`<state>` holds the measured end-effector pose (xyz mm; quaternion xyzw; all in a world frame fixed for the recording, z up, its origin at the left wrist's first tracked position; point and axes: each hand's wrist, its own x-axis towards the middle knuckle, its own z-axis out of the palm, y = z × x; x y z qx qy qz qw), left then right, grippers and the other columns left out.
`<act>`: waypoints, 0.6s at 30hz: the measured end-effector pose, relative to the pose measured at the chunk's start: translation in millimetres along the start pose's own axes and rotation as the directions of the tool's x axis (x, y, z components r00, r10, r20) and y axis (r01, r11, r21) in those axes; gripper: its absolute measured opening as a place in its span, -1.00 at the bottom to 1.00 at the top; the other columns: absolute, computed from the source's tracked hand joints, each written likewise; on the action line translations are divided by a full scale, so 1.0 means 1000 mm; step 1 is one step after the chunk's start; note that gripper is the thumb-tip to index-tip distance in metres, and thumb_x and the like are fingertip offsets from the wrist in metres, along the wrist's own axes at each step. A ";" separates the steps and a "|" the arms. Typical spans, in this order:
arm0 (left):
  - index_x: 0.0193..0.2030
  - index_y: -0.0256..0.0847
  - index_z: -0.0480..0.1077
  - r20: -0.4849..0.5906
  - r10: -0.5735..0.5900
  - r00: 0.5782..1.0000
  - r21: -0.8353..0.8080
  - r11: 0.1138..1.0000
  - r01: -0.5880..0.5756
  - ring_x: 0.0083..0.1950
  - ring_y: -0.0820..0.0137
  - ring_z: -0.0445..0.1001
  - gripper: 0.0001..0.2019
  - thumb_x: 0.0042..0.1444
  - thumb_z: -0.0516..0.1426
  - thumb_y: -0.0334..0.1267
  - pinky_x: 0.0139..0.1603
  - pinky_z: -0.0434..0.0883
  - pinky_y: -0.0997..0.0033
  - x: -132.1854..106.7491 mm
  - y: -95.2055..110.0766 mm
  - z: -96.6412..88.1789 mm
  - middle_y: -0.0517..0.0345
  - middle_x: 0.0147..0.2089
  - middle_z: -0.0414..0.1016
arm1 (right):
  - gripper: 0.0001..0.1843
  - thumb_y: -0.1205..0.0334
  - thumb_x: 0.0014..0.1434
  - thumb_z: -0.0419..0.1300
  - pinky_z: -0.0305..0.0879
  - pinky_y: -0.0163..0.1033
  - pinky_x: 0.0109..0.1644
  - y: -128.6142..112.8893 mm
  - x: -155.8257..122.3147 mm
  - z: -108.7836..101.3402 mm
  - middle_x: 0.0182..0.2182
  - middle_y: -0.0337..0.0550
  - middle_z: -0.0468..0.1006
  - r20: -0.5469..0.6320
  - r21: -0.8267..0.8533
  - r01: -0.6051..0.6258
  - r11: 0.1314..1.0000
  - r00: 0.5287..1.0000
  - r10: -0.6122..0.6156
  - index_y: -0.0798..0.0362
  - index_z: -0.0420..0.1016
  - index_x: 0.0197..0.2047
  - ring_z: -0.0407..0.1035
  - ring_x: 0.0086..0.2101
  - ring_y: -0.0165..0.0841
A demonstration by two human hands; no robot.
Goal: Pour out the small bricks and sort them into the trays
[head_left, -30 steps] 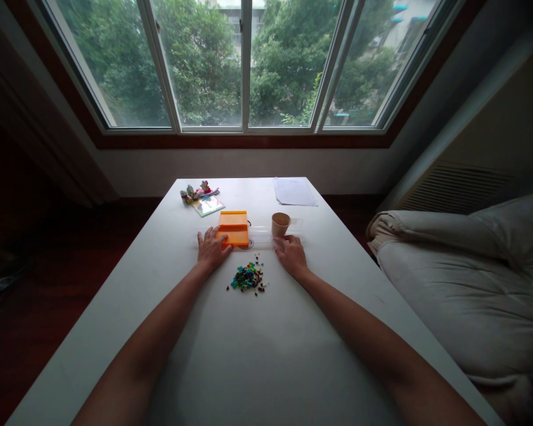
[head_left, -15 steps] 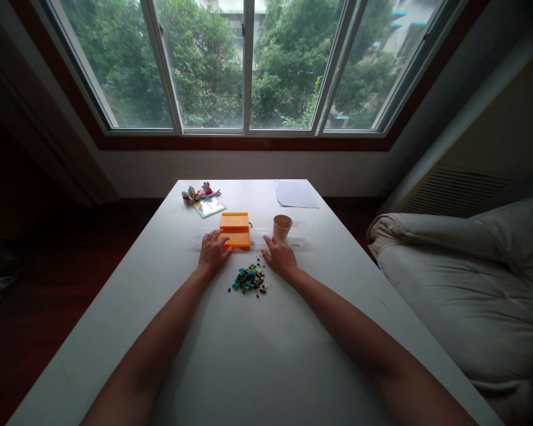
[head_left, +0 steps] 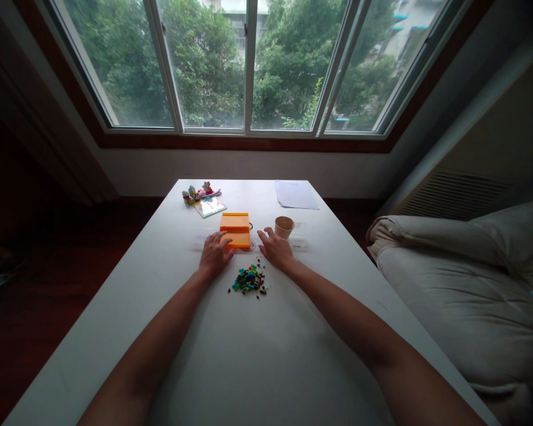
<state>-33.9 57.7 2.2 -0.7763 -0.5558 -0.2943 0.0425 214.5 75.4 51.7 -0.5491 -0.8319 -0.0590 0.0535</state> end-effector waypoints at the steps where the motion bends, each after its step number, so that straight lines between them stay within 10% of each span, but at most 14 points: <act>1: 0.07 -0.10 0.46 -0.006 0.004 1.000 -0.007 1.000 -0.004 0.35 0.04 0.20 -0.67 0.16 0.17 -0.20 0.41 0.10 -0.14 0.000 0.000 0.000 -0.03 0.32 0.28 | -0.39 0.10 0.34 0.10 0.42 -0.15 -0.09 -0.001 0.004 -0.002 0.32 0.10 0.15 0.018 -0.010 0.003 1.000 1.000 -0.003 -0.07 0.04 0.39 0.43 -0.01 -0.13; 11: 0.09 -0.11 0.45 -0.052 0.042 0.998 -0.057 0.997 -0.045 0.32 0.03 0.23 -0.66 0.15 0.18 -0.22 0.35 0.21 -0.14 0.000 -0.005 0.001 -0.05 0.29 0.30 | -0.43 0.15 0.28 0.18 0.40 -0.15 -0.06 0.005 0.031 -0.003 0.14 0.08 0.36 0.187 0.016 0.012 1.000 0.982 -0.015 -0.07 0.15 0.31 0.46 -0.02 -0.13; 18: 0.15 -0.08 0.41 -0.091 0.081 0.993 -0.195 0.976 -0.098 0.30 0.06 0.27 -0.62 0.17 0.18 -0.24 0.33 0.25 -0.13 0.001 0.005 -0.005 -0.03 0.27 0.33 | -0.41 0.01 0.25 0.23 0.42 -0.17 -0.19 -0.002 0.014 -0.012 0.16 0.09 0.32 0.050 -0.049 0.067 0.997 0.997 -0.065 -0.06 0.19 0.27 0.48 -0.13 -0.14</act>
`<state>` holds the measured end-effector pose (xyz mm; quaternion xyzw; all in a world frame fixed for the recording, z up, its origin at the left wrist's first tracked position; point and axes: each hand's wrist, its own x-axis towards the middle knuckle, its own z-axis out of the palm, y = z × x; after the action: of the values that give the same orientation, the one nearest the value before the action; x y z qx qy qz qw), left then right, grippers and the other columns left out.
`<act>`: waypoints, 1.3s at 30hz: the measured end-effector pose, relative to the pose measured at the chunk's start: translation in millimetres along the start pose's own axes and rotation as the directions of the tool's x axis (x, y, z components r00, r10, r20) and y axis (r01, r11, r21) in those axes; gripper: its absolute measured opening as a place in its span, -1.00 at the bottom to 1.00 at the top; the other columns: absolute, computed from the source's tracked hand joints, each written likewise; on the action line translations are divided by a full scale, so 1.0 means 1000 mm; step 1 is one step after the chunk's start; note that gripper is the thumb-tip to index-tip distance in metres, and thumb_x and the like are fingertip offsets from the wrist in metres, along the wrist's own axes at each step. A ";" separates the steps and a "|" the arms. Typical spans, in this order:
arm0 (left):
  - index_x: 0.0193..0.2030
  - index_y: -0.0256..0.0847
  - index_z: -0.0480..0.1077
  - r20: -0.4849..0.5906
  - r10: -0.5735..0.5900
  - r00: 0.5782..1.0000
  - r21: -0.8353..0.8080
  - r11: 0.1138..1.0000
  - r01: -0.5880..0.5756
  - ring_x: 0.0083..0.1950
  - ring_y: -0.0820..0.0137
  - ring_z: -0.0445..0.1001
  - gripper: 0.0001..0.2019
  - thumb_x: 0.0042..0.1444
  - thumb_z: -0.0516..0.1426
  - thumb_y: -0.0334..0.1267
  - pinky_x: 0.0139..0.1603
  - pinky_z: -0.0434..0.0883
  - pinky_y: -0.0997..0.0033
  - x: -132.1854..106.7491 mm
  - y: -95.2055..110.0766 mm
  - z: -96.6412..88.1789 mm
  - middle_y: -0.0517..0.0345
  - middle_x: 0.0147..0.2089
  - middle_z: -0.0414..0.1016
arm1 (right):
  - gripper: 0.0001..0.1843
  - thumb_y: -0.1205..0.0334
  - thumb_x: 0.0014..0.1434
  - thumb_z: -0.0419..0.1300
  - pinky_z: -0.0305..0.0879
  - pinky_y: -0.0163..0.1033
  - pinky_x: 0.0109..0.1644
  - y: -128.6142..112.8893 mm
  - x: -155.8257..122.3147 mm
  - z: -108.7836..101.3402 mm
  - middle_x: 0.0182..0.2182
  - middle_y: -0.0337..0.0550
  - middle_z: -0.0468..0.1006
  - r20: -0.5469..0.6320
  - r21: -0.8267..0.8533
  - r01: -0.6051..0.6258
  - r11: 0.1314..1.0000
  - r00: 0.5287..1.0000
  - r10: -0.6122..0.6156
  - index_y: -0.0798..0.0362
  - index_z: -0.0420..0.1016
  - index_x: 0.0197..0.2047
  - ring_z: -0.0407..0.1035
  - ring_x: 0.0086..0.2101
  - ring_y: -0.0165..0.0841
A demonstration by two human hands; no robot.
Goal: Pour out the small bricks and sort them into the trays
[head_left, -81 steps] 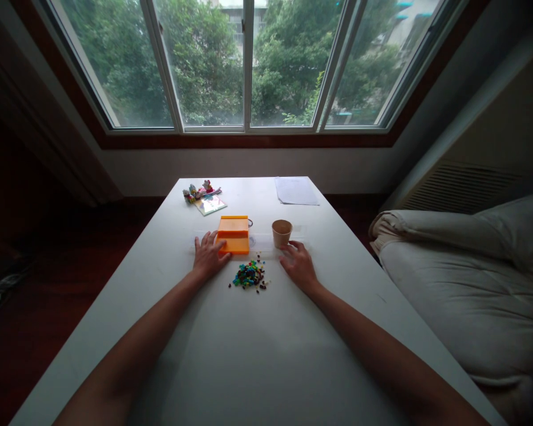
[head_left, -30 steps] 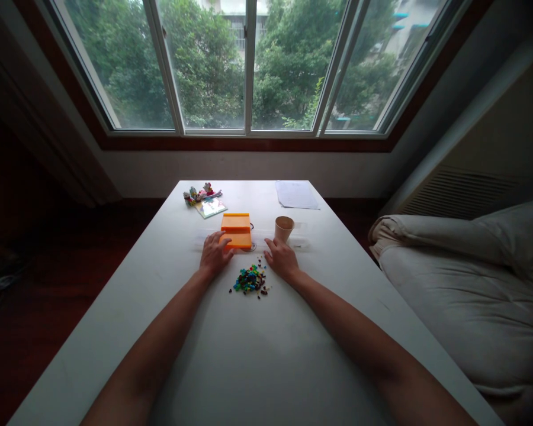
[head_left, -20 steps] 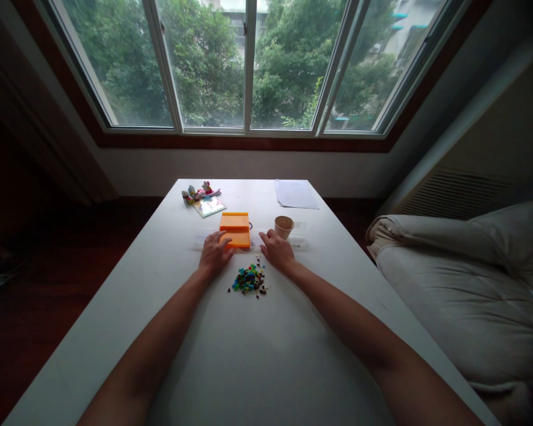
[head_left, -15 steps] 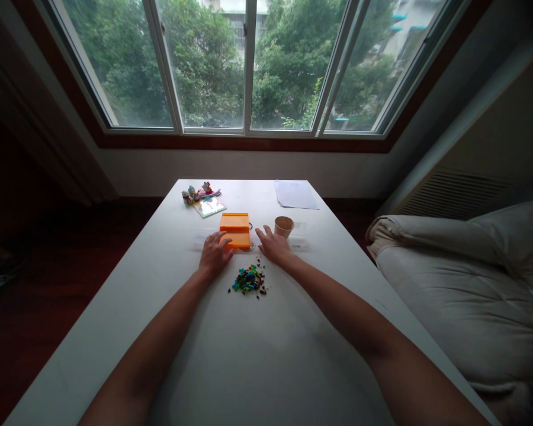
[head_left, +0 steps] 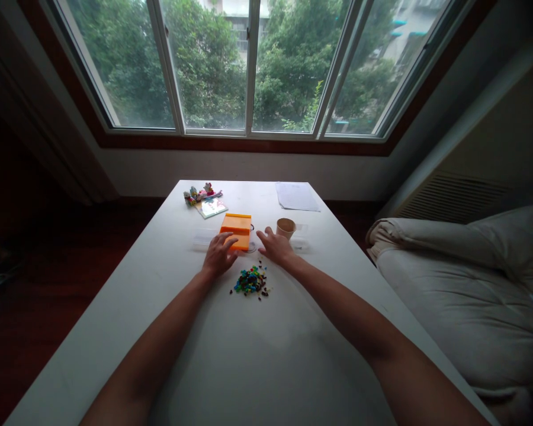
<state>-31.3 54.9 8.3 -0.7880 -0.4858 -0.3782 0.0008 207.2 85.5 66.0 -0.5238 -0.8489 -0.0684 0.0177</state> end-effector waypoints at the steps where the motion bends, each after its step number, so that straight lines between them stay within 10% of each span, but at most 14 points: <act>1: 0.18 -0.08 0.39 -0.006 0.003 1.000 -0.033 0.999 -0.004 0.30 0.07 0.28 -0.60 0.19 0.17 -0.23 0.32 0.26 -0.12 0.001 0.003 -0.001 -0.03 0.27 0.33 | -0.39 0.02 0.26 0.22 0.42 -0.17 -0.19 -0.002 -0.004 -0.001 0.18 0.11 0.30 -0.041 0.001 0.002 1.000 0.999 -0.002 -0.05 0.16 0.30 0.47 -0.12 -0.14; 9: 0.45 -0.02 0.03 -0.024 0.012 1.000 -0.397 0.918 -0.021 0.33 0.08 0.30 -0.25 0.18 0.25 -0.10 0.28 0.34 -0.08 0.001 0.030 0.001 -0.10 0.36 0.26 | -0.36 -0.13 0.32 0.13 0.45 -0.19 -0.18 -0.013 -0.033 0.001 0.19 0.07 0.33 -0.340 0.229 0.242 0.943 0.927 -0.156 -0.07 0.15 0.36 0.46 -0.10 -0.18; 19: 0.35 -0.06 0.20 0.041 -0.134 0.990 -0.708 0.696 0.124 0.03 0.25 0.50 -0.32 0.12 0.31 -0.12 0.06 0.54 0.13 0.002 0.041 0.006 -0.09 0.19 0.34 | -0.49 0.01 0.41 0.03 0.45 -0.10 0.00 -0.015 -0.042 0.008 0.13 0.03 0.42 -0.468 0.449 0.438 0.779 0.858 -0.213 -0.07 0.17 0.35 0.42 0.02 -0.20; 30: 0.30 -0.06 0.23 0.027 -0.159 0.987 -0.601 0.786 0.143 -0.09 0.33 0.47 -0.38 0.09 0.27 -0.17 -0.14 0.58 0.29 -0.001 0.043 0.001 0.02 0.02 0.35 | -0.53 0.15 0.46 -0.21 0.35 -0.21 0.00 -0.035 -0.051 -0.002 -0.08 0.01 0.59 -0.297 0.445 0.041 0.895 0.949 0.104 0.05 0.33 0.26 0.47 -0.13 -0.25; 39: 0.31 -0.05 0.22 0.060 0.026 0.998 -0.641 0.767 0.019 -0.08 0.29 0.49 -0.45 0.19 0.15 -0.08 0.02 0.50 0.14 -0.005 0.049 -0.003 -0.05 0.15 0.32 | -0.59 -0.11 0.34 0.02 0.37 -0.27 -0.24 -0.002 -0.034 -0.001 -0.36 -0.15 0.60 -0.268 0.710 -0.110 0.696 0.872 0.411 0.04 0.49 -0.08 0.49 -0.39 -0.31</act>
<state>3.4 24.2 25.5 -0.7537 -0.3259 -0.4954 -0.2833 221.0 55.0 63.0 -0.5724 -0.7066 0.1396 0.3917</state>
